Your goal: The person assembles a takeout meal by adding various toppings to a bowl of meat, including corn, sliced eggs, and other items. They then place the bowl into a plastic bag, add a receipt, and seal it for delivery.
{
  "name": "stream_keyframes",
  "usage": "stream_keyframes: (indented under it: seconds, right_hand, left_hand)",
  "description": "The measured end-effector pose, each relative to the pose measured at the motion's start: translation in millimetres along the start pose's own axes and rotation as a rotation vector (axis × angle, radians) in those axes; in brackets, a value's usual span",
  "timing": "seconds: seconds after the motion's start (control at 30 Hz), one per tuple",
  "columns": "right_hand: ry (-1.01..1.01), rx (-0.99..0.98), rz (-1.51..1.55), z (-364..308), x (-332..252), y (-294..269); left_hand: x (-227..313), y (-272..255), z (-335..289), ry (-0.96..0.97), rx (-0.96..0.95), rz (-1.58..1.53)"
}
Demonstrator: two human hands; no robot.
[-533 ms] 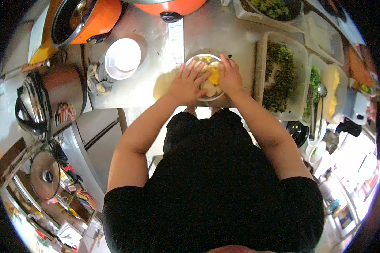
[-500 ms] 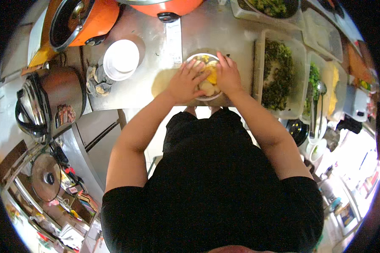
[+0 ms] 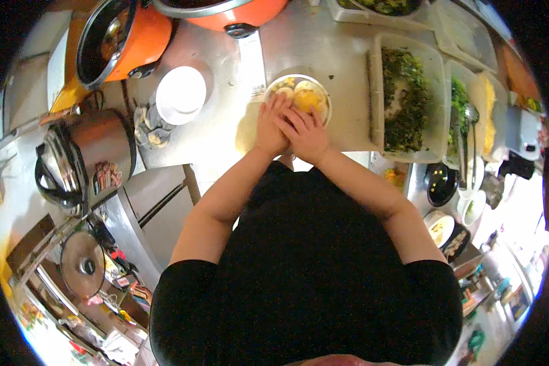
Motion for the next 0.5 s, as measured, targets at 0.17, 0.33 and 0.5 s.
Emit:
stream_keyframes:
  seconds: [0.17, 0.33, 0.5]
  right_hand:
    - [0.038, -0.020, -0.039, 6.7, 1.6, -6.4]
    - [0.666, 0.165, 0.395, -29.7, 82.8, -35.1]
    - [0.944, 0.136, 0.911, -59.2, 120.2, 10.2]
  left_hand:
    - [-12.8, -8.7, -16.5, -0.060, 0.118, -0.247]
    - [-125.3, -25.8, -103.1, -0.933, 0.628, -1.073]
    - [-194.4, -57.8, -128.3, -1.054, 0.887, -1.422]
Point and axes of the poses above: each hand's wrist, its own z-axis towards the middle knuckle, its own y-axis out of the palm, x = y × z, the point moved 9 cm from there along z, towards the middle knuckle, and after that the axes turned 8 degrees about -x, right-handed, at the moved point
